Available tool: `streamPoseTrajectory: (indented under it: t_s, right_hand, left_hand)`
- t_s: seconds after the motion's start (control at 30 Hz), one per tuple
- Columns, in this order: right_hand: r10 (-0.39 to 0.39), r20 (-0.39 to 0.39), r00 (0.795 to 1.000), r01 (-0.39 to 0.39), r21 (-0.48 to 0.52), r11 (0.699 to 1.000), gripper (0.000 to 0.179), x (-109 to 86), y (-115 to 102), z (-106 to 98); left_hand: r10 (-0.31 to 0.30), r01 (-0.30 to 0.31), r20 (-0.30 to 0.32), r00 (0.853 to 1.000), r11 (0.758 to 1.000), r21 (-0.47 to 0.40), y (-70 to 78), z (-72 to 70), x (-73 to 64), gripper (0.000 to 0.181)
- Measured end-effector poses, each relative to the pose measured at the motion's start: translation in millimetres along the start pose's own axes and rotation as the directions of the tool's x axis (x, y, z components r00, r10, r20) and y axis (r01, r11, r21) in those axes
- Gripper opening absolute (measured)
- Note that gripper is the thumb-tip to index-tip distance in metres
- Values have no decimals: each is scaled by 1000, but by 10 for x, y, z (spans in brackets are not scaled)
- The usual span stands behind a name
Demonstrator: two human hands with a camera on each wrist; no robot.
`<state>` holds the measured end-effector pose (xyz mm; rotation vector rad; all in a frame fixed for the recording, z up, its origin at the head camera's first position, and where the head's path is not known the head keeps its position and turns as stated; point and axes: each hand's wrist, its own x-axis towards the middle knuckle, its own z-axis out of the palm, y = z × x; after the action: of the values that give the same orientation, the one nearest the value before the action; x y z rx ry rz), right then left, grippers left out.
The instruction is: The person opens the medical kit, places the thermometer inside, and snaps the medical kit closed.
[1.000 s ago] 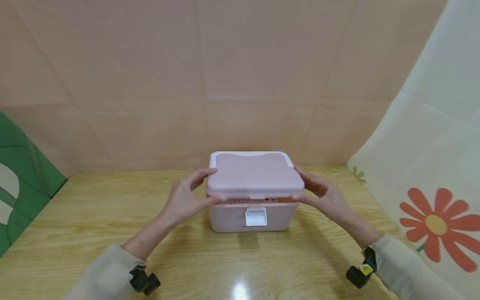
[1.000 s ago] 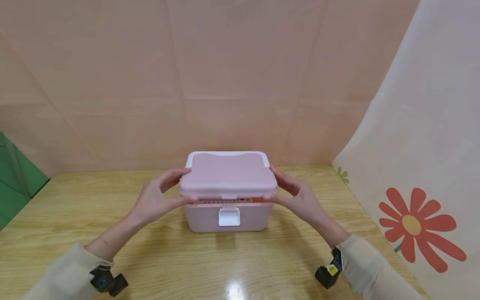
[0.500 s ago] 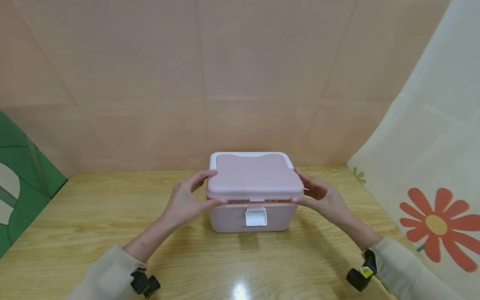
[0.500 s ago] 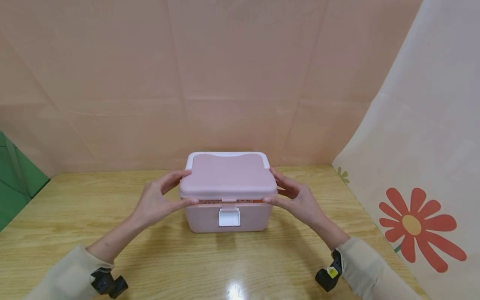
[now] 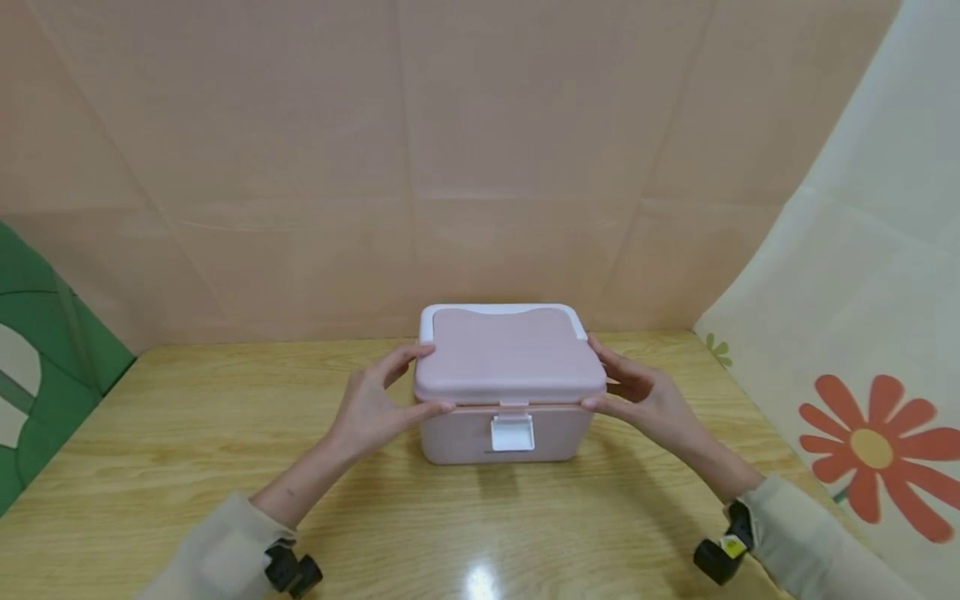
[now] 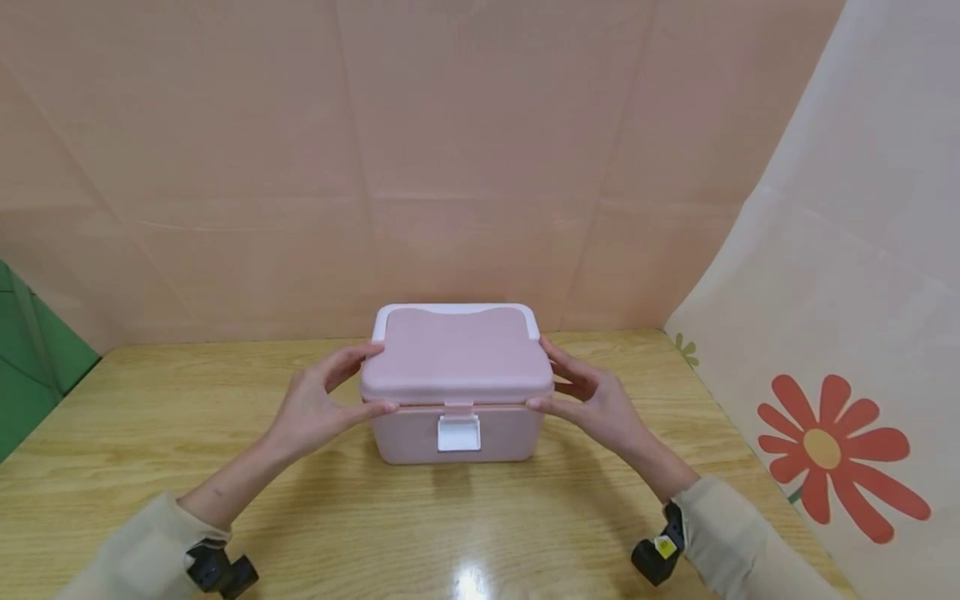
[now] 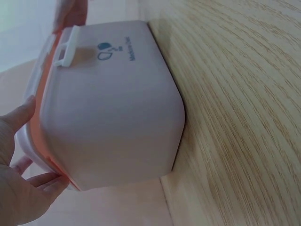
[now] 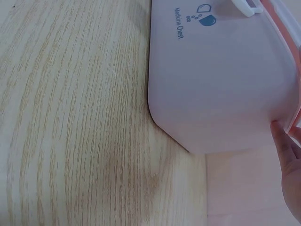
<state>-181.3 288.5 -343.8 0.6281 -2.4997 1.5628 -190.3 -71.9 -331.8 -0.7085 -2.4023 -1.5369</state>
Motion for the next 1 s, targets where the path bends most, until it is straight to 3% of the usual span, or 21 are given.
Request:
streamPoseTrajectory:
  t_s: [1.0]
  right_hand:
    - [28, -4, 1000, -28, 45, 999, 73, -29, 15, 34]
  left_hand:
    - [28, -28, -19, 999, 999, -15, -51, 46, -29, 67]
